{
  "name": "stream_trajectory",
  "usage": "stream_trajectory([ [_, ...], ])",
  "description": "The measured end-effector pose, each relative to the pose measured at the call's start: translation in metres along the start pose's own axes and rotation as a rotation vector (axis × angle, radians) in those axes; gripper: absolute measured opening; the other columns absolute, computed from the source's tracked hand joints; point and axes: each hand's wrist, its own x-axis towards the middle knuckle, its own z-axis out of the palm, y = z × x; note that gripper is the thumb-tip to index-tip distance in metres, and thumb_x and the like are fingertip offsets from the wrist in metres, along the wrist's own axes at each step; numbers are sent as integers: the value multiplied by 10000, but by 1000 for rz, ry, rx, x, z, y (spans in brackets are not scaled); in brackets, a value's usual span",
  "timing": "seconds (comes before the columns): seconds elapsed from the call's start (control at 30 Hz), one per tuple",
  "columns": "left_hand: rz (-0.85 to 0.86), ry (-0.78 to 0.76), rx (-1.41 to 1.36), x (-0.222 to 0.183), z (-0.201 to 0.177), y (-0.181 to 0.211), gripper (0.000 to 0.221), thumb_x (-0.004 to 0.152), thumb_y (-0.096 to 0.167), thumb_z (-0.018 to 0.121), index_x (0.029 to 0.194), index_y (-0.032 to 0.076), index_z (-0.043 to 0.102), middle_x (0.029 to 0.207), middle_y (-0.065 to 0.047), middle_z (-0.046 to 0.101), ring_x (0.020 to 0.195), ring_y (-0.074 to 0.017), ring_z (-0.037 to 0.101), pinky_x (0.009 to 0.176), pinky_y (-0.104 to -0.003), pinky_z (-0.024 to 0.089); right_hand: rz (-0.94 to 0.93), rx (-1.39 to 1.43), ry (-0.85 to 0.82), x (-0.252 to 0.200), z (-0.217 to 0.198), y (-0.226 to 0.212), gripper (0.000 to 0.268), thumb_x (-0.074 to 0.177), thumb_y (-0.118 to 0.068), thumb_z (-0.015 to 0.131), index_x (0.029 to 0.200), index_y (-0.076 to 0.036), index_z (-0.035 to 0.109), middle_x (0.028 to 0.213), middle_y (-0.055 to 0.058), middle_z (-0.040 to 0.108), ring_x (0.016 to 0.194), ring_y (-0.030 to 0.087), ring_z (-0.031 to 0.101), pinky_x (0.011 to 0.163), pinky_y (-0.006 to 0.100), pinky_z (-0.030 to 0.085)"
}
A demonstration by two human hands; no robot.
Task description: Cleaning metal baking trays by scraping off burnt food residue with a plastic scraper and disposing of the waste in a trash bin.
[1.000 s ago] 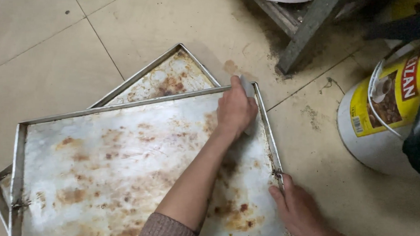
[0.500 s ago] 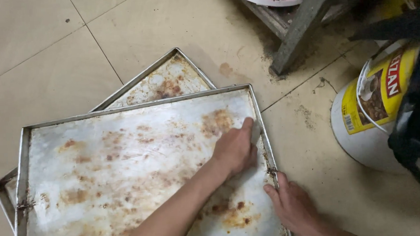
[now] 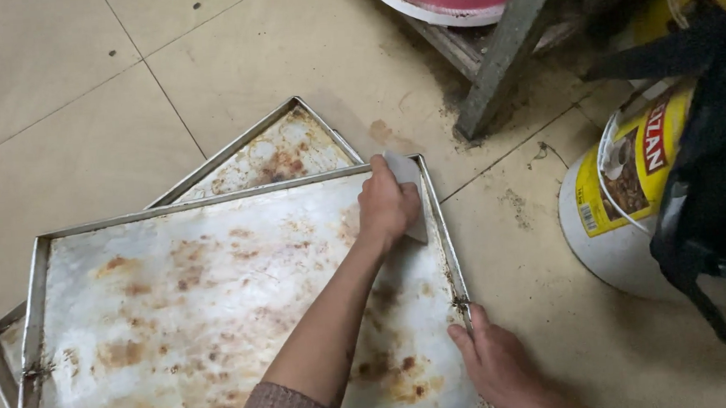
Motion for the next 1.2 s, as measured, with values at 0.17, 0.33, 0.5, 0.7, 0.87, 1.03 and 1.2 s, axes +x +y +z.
stream_trajectory([
  [0.17, -46, -100, 79, 3, -20, 22, 412, 1026, 184, 561, 1411, 89, 446, 1278, -281, 718, 1164, -520, 687, 949, -667, 545, -83, -88, 14, 5, 3, 11, 481, 1129, -584, 484, 1308, -140, 527, 942, 209, 820, 894, 520, 756, 765, 623, 523],
  [0.33, 230, -263, 381, 8, -30, 20, 409, 1025, 186, 684, 1384, 95, 512, 1319, -282, 728, 1180, -531, 707, 947, -648, 577, -49, -77, -23, 3, -1, 6, 491, 1126, -594, 492, 1355, -161, 523, 987, 203, 828, 911, 496, 769, 796, 602, 545],
  [0.5, 278, -403, 460, -68, -17, 1, 463, 1063, 22, 512, 1511, 115, 446, 994, -244, 711, 867, -437, 704, 755, -589, 574, -101, -84, 46, 12, 16, 24, 529, 1116, -601, 496, 1407, -159, 506, 923, 265, 793, 917, 548, 737, 846, 614, 532],
  [0.7, 343, -503, 541, -129, -11, -20, 504, 954, 171, 616, 1422, 142, 431, 1126, -289, 754, 947, -575, 714, 748, -651, 545, -64, 29, -14, 2, -1, 5, 573, 1119, -594, 464, 1461, -133, 464, 1052, 228, 822, 1063, 491, 759, 931, 548, 546],
  [0.87, 229, -521, 403, -107, -53, 8, 579, 1008, 184, 650, 1561, 157, 479, 1169, -215, 775, 1023, -410, 759, 839, -521, 619, -73, 304, -70, -18, -21, 14, 514, 1103, -507, 533, 1539, -242, 596, 1310, 62, 875, 1232, 256, 818, 1086, 365, 547],
  [1.03, 125, -290, 431, -43, -30, 1, 716, 928, 287, 582, 1614, 174, 413, 1381, -279, 711, 1218, -550, 691, 1000, -641, 560, -36, 614, -112, -32, -32, 4, 499, 1146, -421, 492, 1384, -114, 805, 1294, -58, 843, 1249, 55, 704, 1141, 249, 491],
  [1.2, 217, -405, 567, -107, -8, 5, 413, 1044, 184, 584, 1435, 108, 476, 1232, -271, 743, 1107, -518, 726, 868, -634, 592, -151, 596, -96, -20, -22, 26, 386, 1193, -417, 510, 1024, -124, 697, 934, -66, 608, 923, 92, 592, 909, 277, 482],
])
